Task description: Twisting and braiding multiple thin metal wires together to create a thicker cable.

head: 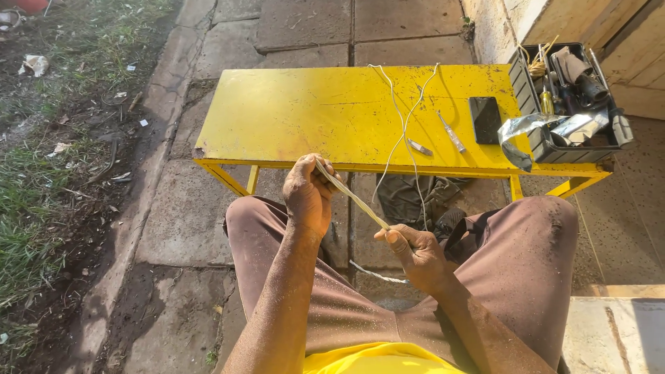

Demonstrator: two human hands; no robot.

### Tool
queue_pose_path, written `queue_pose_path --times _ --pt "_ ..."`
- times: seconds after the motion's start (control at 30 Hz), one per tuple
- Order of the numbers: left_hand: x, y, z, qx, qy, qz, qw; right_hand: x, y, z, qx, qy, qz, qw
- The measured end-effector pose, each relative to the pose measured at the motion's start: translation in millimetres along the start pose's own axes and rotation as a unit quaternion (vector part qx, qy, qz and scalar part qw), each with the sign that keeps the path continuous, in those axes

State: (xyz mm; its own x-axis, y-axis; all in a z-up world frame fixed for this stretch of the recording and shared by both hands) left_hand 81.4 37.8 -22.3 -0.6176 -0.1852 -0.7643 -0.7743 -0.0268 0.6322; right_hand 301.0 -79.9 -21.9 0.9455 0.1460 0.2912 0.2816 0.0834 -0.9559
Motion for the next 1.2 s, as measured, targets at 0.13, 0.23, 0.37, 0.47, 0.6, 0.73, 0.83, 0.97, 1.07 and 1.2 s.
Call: queue_pose_path --times 0.13,0.23,0.37,0.47,0.6,0.73,0.83,0.97,1.07,1.2 --pt "-1 2 -8 0.003 0.012 0.015 1.0 -7 -14 8 0.021 -0.01 0.002 1.0" --pt "-3 5 -18 0.01 0.02 -0.023 0.999 -13 -11 5 0.023 -0.016 0.002 1.0" --pt "1 0 -23 0.034 0.014 -0.065 0.997 -17 -2 5 0.028 -0.025 -0.002 0.999" --pt "7 -7 -17 0.031 -0.004 -0.082 0.996 -10 -10 8 0.016 -0.032 -0.001 0.999" --pt "6 -1 -13 -0.012 -0.013 -0.068 0.997 -2 -26 10 -0.007 -0.041 0.018 0.999" --pt "8 3 -15 -0.049 0.008 -0.026 0.998 -3 8 3 -0.042 -0.059 0.025 0.997" --pt "21 3 -12 -0.065 0.028 0.025 0.997 -7 13 4 -0.055 -0.074 0.014 0.996" --pt "28 9 -12 -0.084 0.025 0.056 0.995 -12 11 3 -0.064 -0.085 -0.002 0.994" --pt "25 14 -8 -0.107 -0.013 0.065 0.992 -4 20 5 -0.075 -0.063 0.0 0.995" --pt "-10 25 -22 -0.142 -0.085 0.119 0.979 21 38 11 -0.084 0.031 -0.034 0.995"
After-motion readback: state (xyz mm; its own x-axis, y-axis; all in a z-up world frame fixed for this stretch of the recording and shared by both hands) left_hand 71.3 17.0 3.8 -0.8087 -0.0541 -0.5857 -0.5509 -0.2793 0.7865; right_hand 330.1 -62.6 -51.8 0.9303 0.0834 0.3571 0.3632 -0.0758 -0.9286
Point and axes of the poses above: each hand's wrist, its own z-axis towards the middle knuckle, its own x-axis out of the back of the hand, y = z × x, the point moved 10 cm from there along z, towards the middle knuckle, and after that the axes turned 8 degrees about -z, right-handed, at the moved point
